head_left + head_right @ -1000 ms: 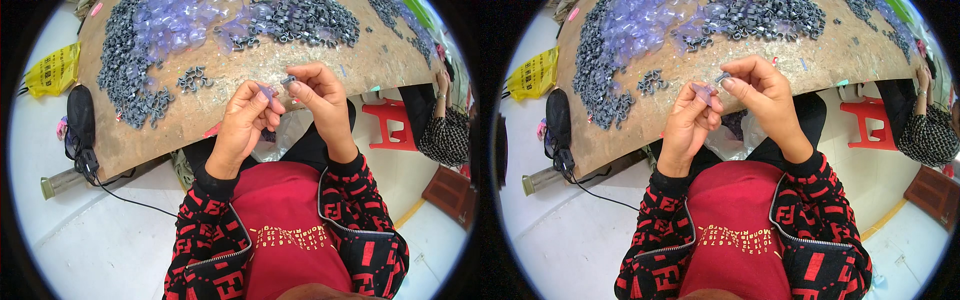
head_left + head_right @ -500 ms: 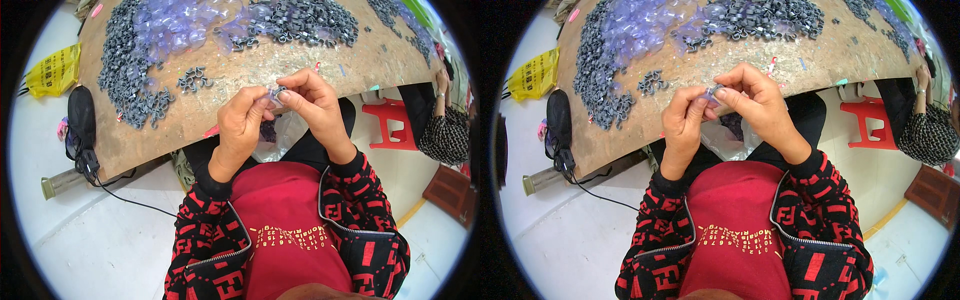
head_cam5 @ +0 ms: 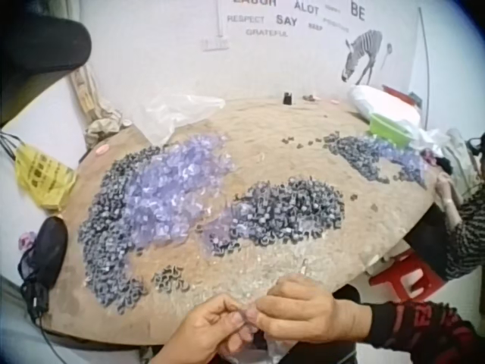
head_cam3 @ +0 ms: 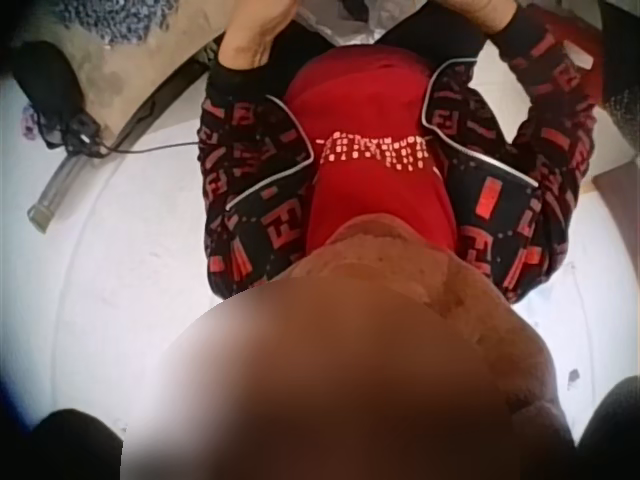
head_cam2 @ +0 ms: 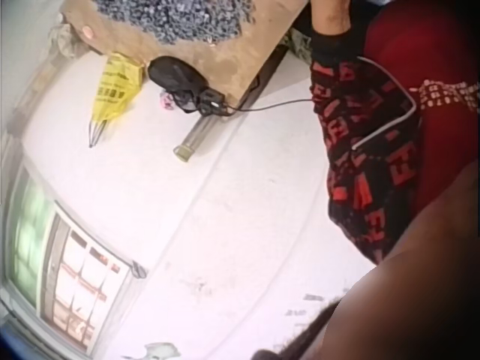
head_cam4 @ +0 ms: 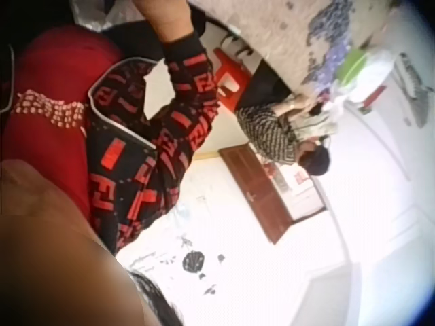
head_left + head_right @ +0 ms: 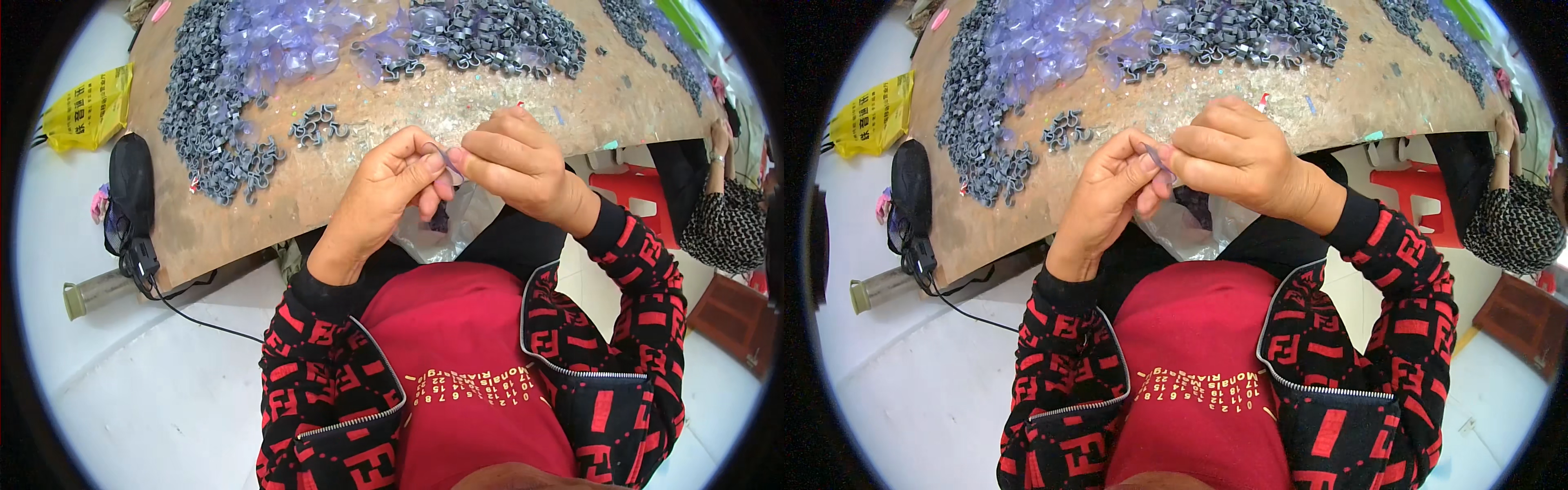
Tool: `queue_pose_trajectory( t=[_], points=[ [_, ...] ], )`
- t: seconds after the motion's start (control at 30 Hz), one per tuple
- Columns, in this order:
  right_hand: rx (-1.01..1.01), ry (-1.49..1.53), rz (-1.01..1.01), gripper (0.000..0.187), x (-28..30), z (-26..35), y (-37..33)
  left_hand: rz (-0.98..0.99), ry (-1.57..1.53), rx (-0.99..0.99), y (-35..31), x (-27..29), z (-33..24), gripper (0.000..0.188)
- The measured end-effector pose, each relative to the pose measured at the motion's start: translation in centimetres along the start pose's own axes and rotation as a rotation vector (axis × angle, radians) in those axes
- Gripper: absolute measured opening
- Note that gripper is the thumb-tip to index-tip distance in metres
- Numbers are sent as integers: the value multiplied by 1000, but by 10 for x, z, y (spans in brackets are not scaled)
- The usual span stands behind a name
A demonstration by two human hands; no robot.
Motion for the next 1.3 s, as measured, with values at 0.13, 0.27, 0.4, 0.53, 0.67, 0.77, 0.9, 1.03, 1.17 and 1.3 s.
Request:
queue_pose_trajectory(
  t=[0.13, 0.27, 0.4, 0.53, 0.67, 0.77, 0.9, 1.03, 1.17, 1.3],
  points=[
    [-167, 43, -99, 24, -15, -9, -17, -248, 402, -179, 1, 11, -18, 8],
    [-668, 334, -84, 32, -43, -25, -40, -313, 1312, -734, -7, 0, -54, 6],
    [-850, 403, -87, 29, -57, -41, -48, -174, 1455, -675, 2, 9, -45, 15],
    [-683, 185, 28, 27, -65, -44, -45, -113, 1433, -670, 9, 16, -32, 21],
    [-657, 137, 56, 23, -67, -44, -45, -219, 1143, -491, 4, 20, -31, 30],
    [-659, 115, 61, 22, -68, -44, -45, -301, 1201, -564, -5, 22, -23, 36],
    [-643, 109, 35, 21, -66, -43, -43, -374, 1216, -546, -4, 28, -17, 32],
    [-641, 90, 39, 19, -67, -43, -44, -370, 1261, -556, -3, 28, -16, 25],
    [-647, 19, 18, 19, -66, -38, -45, -401, 1301, -594, -4, 25, -18, 21],
    [-660, 24, -8, 19, -65, -36, -45, -433, 1345, -626, -5, 20, -21, 17]
  ],
)
Point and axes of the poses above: each hand's wrist, its own y-axis towards the middle knuckle, its own x-axis out of the back of the hand, z = x × y, the point moved 7 cm from there along y, towards the middle knuckle
